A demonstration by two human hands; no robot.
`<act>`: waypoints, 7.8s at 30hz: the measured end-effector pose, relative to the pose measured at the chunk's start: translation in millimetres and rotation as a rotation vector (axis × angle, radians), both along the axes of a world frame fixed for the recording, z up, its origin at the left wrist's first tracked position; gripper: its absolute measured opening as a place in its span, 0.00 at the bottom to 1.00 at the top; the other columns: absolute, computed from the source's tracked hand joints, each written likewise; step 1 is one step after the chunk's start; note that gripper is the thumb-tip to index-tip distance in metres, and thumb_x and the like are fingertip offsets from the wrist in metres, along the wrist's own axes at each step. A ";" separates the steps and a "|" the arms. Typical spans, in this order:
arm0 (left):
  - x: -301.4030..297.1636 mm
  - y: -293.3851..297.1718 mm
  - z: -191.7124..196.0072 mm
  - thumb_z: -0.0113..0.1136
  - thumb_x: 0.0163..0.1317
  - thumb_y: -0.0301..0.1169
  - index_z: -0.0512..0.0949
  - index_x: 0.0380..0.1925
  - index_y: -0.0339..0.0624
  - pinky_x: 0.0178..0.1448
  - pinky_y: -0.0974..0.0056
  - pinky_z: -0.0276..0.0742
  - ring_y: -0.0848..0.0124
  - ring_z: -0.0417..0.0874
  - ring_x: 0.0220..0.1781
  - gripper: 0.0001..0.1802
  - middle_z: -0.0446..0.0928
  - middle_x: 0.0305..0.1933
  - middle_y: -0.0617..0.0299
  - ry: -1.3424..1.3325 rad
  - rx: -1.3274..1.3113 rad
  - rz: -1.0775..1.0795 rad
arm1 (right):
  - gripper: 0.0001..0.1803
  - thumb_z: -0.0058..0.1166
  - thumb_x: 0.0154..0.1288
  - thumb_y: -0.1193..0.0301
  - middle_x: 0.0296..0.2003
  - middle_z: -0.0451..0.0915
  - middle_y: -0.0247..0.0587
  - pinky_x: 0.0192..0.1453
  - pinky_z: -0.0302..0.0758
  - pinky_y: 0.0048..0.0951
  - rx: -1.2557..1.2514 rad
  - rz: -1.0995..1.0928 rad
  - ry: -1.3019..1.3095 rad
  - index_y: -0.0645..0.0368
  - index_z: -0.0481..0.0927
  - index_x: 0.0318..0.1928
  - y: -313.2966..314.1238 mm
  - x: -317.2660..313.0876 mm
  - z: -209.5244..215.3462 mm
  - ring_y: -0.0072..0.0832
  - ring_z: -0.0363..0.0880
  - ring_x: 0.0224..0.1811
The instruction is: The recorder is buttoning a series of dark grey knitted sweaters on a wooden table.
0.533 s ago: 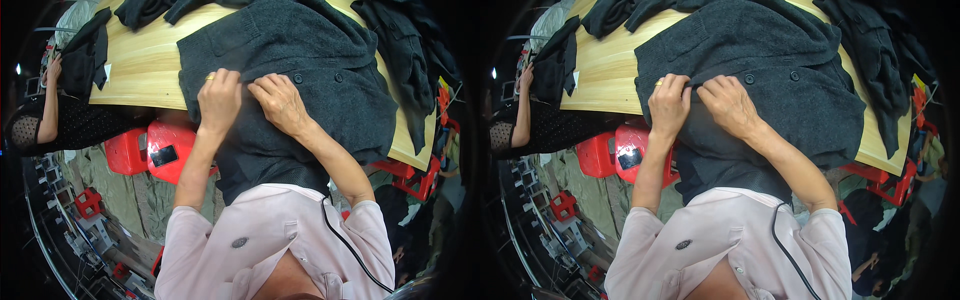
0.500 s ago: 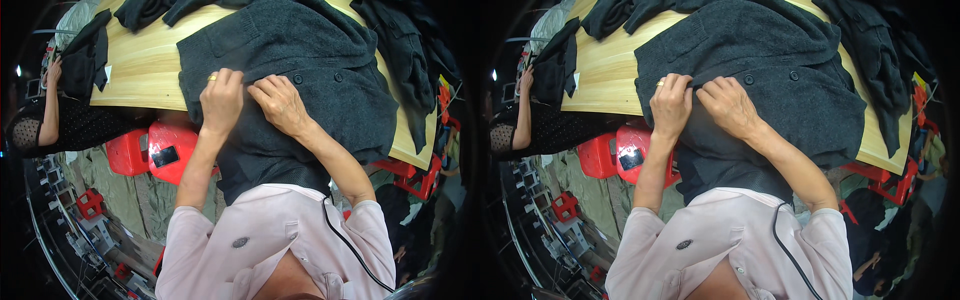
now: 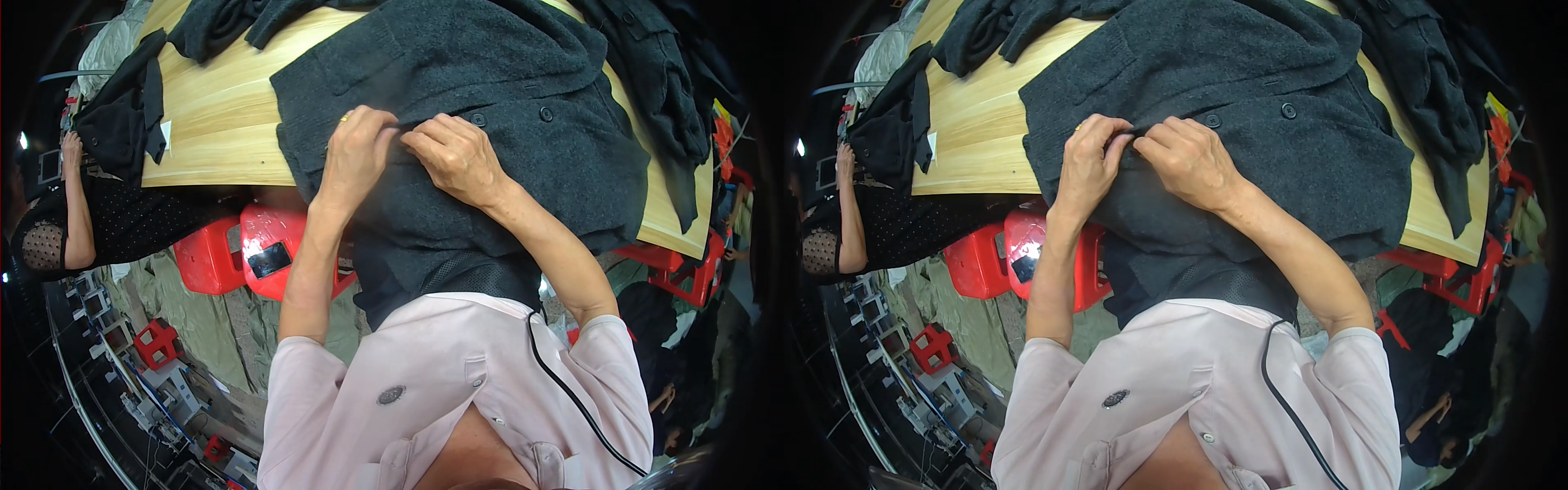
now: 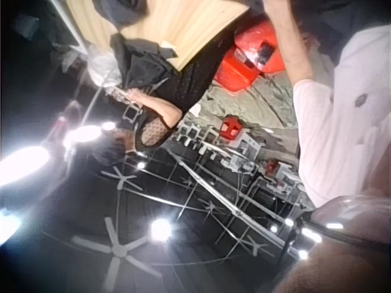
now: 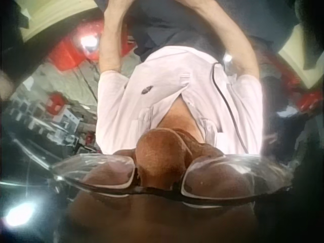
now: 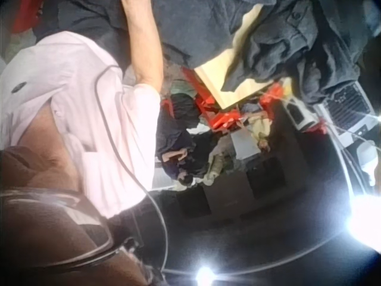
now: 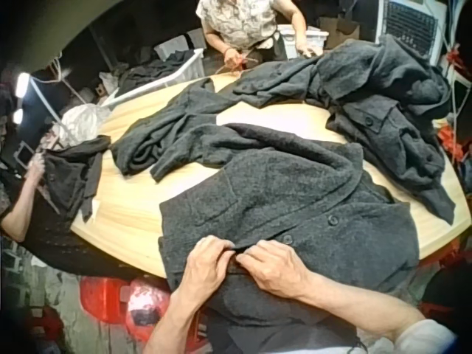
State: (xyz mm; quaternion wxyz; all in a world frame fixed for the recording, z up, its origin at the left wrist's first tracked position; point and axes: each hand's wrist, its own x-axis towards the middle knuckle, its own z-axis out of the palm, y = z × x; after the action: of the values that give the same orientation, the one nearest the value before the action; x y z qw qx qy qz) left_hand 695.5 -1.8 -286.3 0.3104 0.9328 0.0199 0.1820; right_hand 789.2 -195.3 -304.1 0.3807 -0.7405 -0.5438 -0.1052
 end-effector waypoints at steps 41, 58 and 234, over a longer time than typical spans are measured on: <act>-15.1 -8.7 -19.7 0.79 0.59 0.16 0.89 0.38 0.36 0.57 0.55 0.89 0.56 0.93 0.46 0.09 0.91 0.38 0.52 -0.205 -0.128 0.105 | 0.07 0.69 0.60 0.83 0.32 0.87 0.44 0.39 0.87 0.41 0.154 -0.029 0.148 0.62 0.82 0.32 16.6 1.5 -1.4 0.43 0.90 0.36; -17.9 -30.2 -23.9 0.75 0.60 0.15 0.83 0.40 0.37 0.45 0.53 0.84 0.54 0.89 0.39 0.11 0.88 0.37 0.55 -0.357 0.235 0.219 | 0.07 0.64 0.60 0.85 0.29 0.85 0.46 0.35 0.84 0.43 0.168 -0.100 0.197 0.61 0.81 0.33 24.6 -8.9 2.2 0.44 0.89 0.31; 82.1 -120.4 -18.8 0.75 0.60 0.14 0.89 0.39 0.38 0.65 0.50 0.87 0.60 0.92 0.42 0.10 0.92 0.39 0.58 -0.312 -0.080 -0.271 | 0.12 0.69 0.63 0.85 0.37 0.90 0.45 0.44 0.90 0.35 0.148 -0.416 0.391 0.63 0.84 0.45 -112.8 29.9 8.9 0.38 0.95 0.40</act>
State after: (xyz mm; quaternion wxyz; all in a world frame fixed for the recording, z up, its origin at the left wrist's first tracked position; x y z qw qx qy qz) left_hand 777.6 -122.2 -305.2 0.3680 0.8745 -0.1466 0.2798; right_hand 819.1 -308.1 -295.2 0.5016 -0.8124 -0.2874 -0.0758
